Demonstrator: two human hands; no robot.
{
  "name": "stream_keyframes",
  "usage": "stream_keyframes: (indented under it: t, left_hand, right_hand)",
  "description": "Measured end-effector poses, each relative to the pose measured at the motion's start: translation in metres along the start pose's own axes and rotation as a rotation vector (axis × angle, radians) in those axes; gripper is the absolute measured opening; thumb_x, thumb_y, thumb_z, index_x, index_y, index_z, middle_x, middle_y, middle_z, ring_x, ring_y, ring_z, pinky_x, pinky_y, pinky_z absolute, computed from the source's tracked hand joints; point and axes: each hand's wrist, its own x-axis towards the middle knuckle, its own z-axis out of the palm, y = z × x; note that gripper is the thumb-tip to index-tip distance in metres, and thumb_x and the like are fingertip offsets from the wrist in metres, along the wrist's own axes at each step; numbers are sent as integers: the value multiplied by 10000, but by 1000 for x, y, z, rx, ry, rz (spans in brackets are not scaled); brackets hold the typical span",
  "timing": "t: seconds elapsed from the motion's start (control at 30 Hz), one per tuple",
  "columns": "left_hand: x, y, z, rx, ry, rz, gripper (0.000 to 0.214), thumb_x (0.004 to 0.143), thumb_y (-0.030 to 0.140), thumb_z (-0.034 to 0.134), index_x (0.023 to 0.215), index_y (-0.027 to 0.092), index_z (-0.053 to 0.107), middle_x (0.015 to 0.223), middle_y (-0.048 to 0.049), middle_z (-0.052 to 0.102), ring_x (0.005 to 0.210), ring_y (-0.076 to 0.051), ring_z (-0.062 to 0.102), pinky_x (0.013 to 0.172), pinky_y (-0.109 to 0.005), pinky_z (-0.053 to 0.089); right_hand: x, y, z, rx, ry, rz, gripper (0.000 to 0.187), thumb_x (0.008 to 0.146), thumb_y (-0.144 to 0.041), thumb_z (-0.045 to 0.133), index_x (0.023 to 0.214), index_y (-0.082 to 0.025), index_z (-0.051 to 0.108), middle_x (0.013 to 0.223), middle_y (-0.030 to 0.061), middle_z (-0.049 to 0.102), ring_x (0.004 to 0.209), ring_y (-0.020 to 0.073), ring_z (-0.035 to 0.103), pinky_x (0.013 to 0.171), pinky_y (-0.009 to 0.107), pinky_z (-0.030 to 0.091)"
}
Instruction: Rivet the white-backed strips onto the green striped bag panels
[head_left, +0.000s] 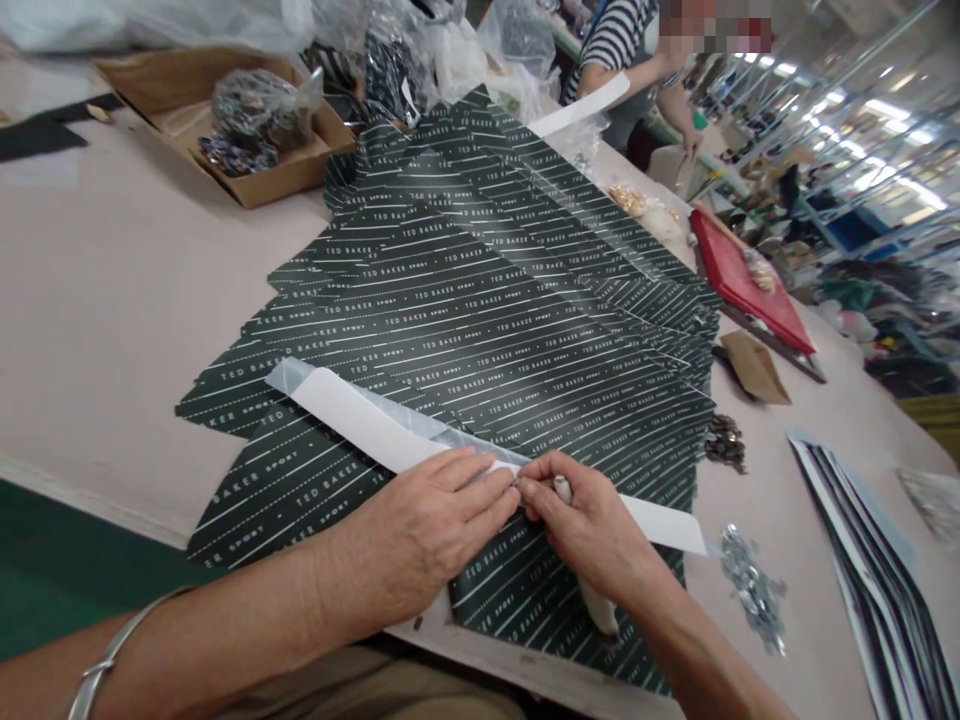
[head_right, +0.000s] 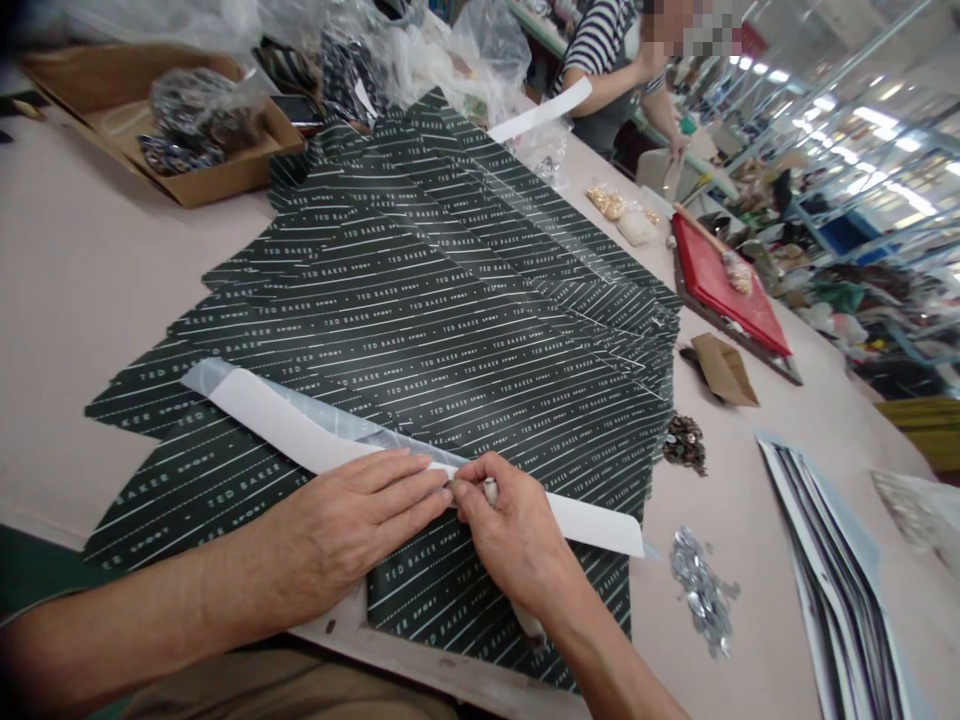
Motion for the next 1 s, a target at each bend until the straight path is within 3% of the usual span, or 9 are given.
stream_keyframes:
  t: [0.27, 0.47, 0.57, 0.73, 0.83, 1.0]
  left_hand:
    - [0, -1, -1, 57, 15, 20, 347, 1014, 181, 394, 1303, 59, 541, 1309, -83, 585, 1248, -251, 501, 1094, -374, 431]
    - [2, -1, -3, 78, -21, 41, 351, 1024, 178, 361, 1295, 57, 548, 1323, -90, 574, 1238, -247, 502, 1085, -374, 438]
    - [4, 0, -6, 81, -77, 41, 360, 1013, 167, 390, 1332, 72, 527, 1344, -77, 563, 1246, -249, 496, 1091, -378, 454]
    - [7, 2, -7, 104, -114, 19, 355, 1004, 147, 386, 1316, 90, 546, 1320, -74, 578, 1211, -248, 521, 1060, -390, 499]
    - [6, 1, -6, 94, -61, 23, 340, 1020, 156, 357, 1275, 106, 577, 1304, -64, 591, 1204, -241, 525, 1037, -384, 508]
    - [6, -1, -5, 51, -3, 20, 323, 1031, 157, 364, 1265, 109, 581, 1304, -49, 595, 1218, -230, 513, 1054, -377, 480]
  right_hand:
    - [1, 6, -2, 109, -60, 47, 146, 885, -334, 557, 865, -201, 615, 629, -59, 560, 428, 67, 409, 425, 204, 320]
    - [-7, 6, -14, 263, -25, 58, 192, 885, -381, 612, 901, -192, 639, 629, -43, 573, 391, 58, 390, 358, 188, 283]
    - [-28, -12, -32, 545, 114, -39, 214, 871, -400, 678, 936, -196, 671, 511, -88, 433, 371, 56, 332, 357, 174, 269]
    - [-41, -40, -46, 1014, 512, -449, 67, 894, -251, 644, 886, -198, 683, 488, -123, 214, 389, 52, 194, 416, 172, 357]
    - [-20, -29, -33, 1244, 591, -455, 120, 931, -251, 604, 855, -193, 677, 462, -134, 170, 367, 62, 134, 387, 162, 330]
    - [14, 2, -14, 1514, 626, -326, 194, 957, -254, 558, 820, -178, 673, 407, -134, 286, 325, 54, 205, 371, 149, 306]
